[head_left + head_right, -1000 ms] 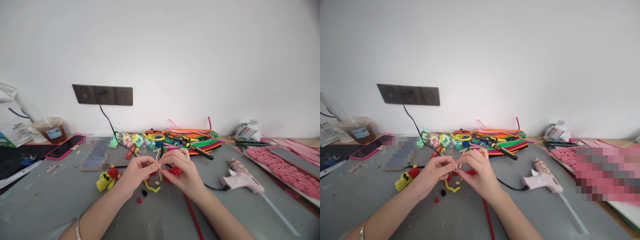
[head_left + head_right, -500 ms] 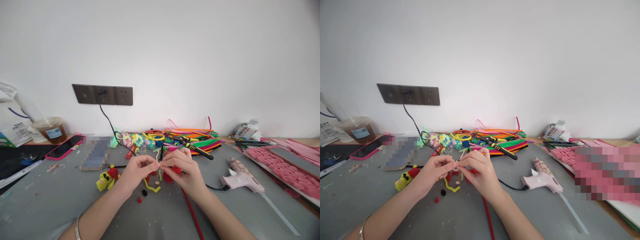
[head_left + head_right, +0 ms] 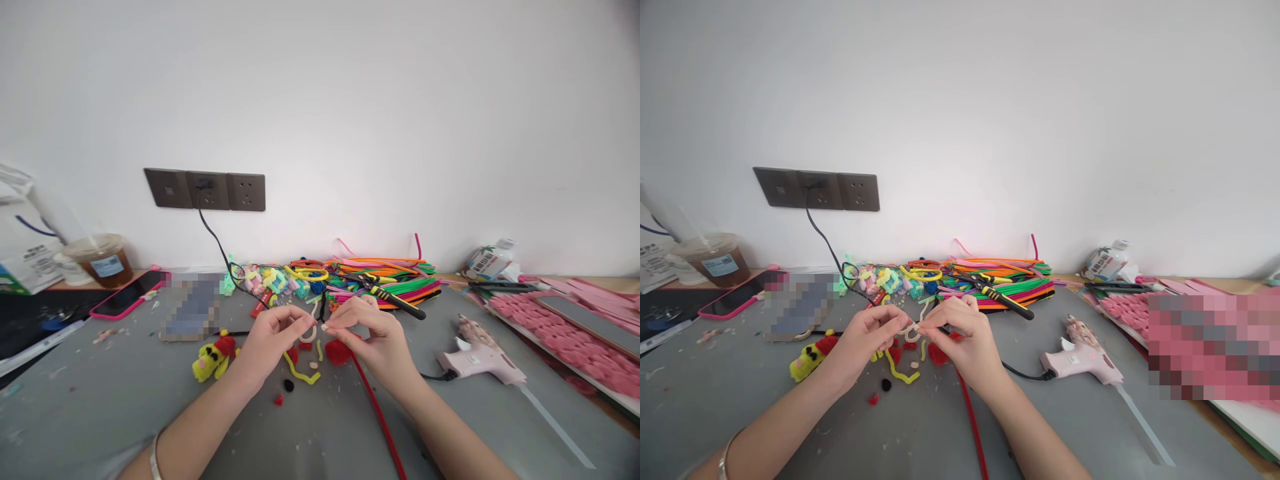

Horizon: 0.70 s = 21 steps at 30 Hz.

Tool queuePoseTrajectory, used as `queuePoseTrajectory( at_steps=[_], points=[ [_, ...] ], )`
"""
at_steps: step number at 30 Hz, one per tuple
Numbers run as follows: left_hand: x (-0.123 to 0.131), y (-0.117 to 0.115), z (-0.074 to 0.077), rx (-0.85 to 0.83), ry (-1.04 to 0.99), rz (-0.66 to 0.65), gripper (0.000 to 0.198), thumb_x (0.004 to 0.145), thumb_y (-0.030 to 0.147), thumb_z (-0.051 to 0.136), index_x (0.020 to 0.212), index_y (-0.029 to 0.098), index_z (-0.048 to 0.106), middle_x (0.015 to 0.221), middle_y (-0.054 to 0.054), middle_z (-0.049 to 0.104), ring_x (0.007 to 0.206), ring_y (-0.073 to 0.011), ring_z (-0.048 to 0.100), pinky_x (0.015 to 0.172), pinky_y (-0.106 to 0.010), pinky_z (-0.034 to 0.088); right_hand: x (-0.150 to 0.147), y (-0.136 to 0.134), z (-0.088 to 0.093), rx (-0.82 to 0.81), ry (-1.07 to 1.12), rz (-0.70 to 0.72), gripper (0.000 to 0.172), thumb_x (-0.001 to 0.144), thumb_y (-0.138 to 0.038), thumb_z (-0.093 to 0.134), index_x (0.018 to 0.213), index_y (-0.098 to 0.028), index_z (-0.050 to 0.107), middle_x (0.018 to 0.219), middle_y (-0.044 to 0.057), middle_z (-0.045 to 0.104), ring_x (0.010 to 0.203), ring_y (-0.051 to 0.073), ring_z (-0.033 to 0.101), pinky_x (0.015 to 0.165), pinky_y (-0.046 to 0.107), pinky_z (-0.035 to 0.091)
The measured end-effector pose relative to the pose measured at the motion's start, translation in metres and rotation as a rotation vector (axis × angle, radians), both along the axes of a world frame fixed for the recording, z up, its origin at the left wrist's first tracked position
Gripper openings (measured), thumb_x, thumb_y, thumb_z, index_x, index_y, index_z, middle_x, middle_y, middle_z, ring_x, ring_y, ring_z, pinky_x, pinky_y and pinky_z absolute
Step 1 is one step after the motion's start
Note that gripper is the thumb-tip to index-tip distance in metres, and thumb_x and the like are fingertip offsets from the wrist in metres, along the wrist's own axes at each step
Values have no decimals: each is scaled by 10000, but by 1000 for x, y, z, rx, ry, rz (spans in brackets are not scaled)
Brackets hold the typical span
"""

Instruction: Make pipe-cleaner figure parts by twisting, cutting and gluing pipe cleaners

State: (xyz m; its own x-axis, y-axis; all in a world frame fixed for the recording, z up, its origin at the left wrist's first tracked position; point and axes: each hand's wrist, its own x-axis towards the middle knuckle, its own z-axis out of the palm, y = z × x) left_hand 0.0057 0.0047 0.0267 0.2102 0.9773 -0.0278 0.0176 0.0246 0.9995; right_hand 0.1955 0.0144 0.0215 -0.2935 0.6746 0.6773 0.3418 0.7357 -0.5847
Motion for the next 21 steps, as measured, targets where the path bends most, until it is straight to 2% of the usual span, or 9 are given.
queuePoseTrajectory(
  at_steps=[4, 9, 14, 21],
  points=[
    [-1, 2, -1, 28, 25, 22, 391, 760, 557, 674, 741, 166, 668, 603, 42, 434, 529, -89, 298, 512, -241, 248, 2, 0, 1, -21, -29, 28, 237, 927, -352, 636, 725, -237, 682, 740, 3, 740, 699, 186, 653, 751, 394, 373],
    [-4, 4, -3, 61, 63, 84, 370, 773, 537, 664, 761, 168, 688, 586, 45, 428, 519, -89, 298, 507, -238, 264, 3, 3, -2, -37, -184, 98, 118, 901, -263, 678, 786, -252, 703, 763, -29, 746, 792, 181, 612, 817, 399, 341],
    [-7, 7, -7, 108, 91, 121, 358, 805, 522, 639, 788, 169, 694, 595, 39, 442, 522, -91, 292, 503, -238, 259, -1, 6, -10, -88, -434, 78, 98, 845, -219, 741, 762, -254, 702, 811, -21, 745, 905, 208, 577, 844, 409, 318],
    [-7, 8, -8, 124, 118, 128, 358, 817, 526, 626, 783, 178, 700, 586, 35, 458, 518, -99, 320, 500, -239, 270, 0, 5, -12, -130, -537, 63, 83, 864, -197, 710, 809, -257, 697, 864, -16, 739, 921, 195, 586, 838, 389, 331]
  ],
)
